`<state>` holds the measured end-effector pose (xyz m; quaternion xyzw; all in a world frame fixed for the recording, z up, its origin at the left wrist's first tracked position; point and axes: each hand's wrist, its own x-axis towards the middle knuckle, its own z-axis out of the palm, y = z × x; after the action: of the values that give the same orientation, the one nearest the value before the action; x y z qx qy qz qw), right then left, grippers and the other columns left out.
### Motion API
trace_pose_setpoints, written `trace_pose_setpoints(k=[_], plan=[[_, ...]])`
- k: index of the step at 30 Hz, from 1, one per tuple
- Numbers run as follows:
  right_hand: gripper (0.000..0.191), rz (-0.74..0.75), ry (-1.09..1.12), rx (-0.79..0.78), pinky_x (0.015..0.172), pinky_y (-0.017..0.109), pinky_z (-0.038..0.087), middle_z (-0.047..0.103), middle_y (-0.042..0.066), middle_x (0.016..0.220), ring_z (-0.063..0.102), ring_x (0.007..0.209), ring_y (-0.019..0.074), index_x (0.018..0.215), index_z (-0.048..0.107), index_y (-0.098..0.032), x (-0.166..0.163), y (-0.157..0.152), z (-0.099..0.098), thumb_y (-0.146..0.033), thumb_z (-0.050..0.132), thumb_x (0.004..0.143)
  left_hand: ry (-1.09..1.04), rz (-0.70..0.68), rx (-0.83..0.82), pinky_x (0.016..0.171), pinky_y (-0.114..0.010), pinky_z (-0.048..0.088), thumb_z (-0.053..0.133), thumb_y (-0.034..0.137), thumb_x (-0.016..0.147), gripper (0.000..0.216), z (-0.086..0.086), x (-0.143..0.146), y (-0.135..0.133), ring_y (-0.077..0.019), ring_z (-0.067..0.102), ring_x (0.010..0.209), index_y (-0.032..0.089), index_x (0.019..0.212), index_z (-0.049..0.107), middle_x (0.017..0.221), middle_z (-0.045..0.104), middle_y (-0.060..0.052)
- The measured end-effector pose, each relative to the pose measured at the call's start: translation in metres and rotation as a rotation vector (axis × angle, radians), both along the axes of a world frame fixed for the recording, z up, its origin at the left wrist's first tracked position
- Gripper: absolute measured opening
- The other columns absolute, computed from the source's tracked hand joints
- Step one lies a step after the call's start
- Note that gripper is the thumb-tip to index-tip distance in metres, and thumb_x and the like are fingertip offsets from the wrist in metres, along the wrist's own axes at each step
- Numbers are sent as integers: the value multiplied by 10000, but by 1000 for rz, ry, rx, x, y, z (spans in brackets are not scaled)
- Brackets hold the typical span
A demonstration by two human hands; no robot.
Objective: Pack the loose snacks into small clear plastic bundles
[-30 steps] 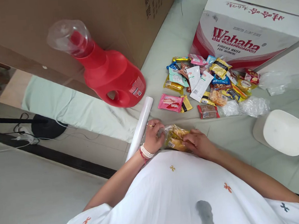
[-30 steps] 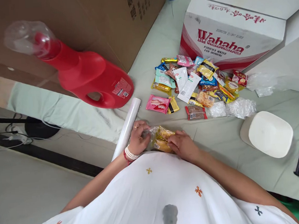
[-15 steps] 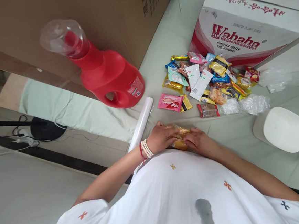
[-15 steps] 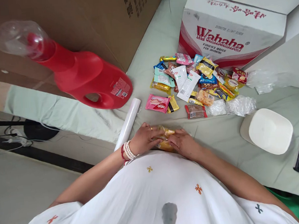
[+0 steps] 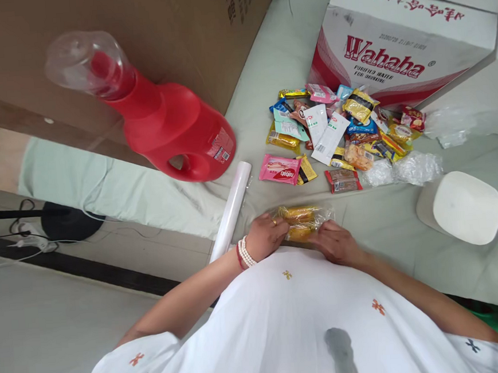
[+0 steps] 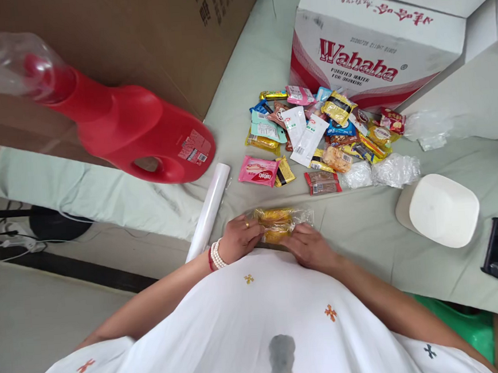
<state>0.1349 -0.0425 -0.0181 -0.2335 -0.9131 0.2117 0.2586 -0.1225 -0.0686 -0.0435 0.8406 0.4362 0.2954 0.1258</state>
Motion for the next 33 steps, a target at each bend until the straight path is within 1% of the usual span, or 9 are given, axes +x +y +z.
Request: trace_pose_setpoints(k=[3,6,11,15,17,21,26,29,33], plan=[[301,-161,-77,37,897,404,512,651,81,956,582,1003,244,1245,656,-209,2,9,10,-165,619,950,-61,-2,78,611,-307,374,495,167,1007,181,0,0,0,-125,500,536,206,867,603,639,602,32],[335,-154,-191,22,1026,513,450,646,124,1174,523,1211,306,1277,671,-230,4,20,17,-214,652,943,-83,16,65,618,-302,384,504,171,1001,140,-1,-1,-1,-126,510,541,210,940,625,654,619,33],[253,-132,-123,-53,946,465,457,675,63,930,577,1052,252,1139,739,-302,9,26,25,-165,614,967,-34,27,-92,641,-316,406,468,193,1004,211,-7,-2,-3,-142,542,589,218,885,641,689,639,7],[220,-133,-35,-133,932,443,505,665,69,924,587,1035,247,1130,728,-293,13,20,28,-193,604,978,14,32,-162,651,-333,413,444,182,997,250,-10,-3,-5,-153,548,608,214,852,645,720,649,-13],[262,-175,-49,-99,943,460,510,660,82,950,581,1066,262,1183,714,-284,13,18,26,-178,586,981,17,18,-153,658,-333,412,436,182,1000,259,-11,-3,-6,-156,543,618,212,858,651,725,644,-17],[379,-226,-177,33,1051,530,443,661,111,1184,516,1234,308,1300,685,-295,9,26,21,-149,600,961,5,3,-130,663,-330,402,433,196,1012,272,-13,-3,-5,-157,527,619,214,841,644,711,628,-13],[282,-131,-148,79,960,474,423,724,44,964,568,1077,254,1147,753,-320,6,39,21,-143,629,967,19,57,-152,664,-319,413,440,198,1007,251,-14,-2,-5,-151,558,626,214,838,625,715,642,-9],[211,-152,-104,-6,896,440,467,719,64,954,569,1047,252,1087,779,-293,8,36,21,-191,634,974,29,74,-156,667,-321,424,442,190,998,232,-13,-1,-6,-157,580,645,212,860,627,732,654,-12],[267,-99,-66,-38,903,429,529,728,70,971,592,1066,250,1140,771,-286,14,23,13,-152,610,975,48,70,-157,657,-326,419,424,194,1000,261,-14,1,-7,-154,549,615,212,844,633,733,642,-20]])
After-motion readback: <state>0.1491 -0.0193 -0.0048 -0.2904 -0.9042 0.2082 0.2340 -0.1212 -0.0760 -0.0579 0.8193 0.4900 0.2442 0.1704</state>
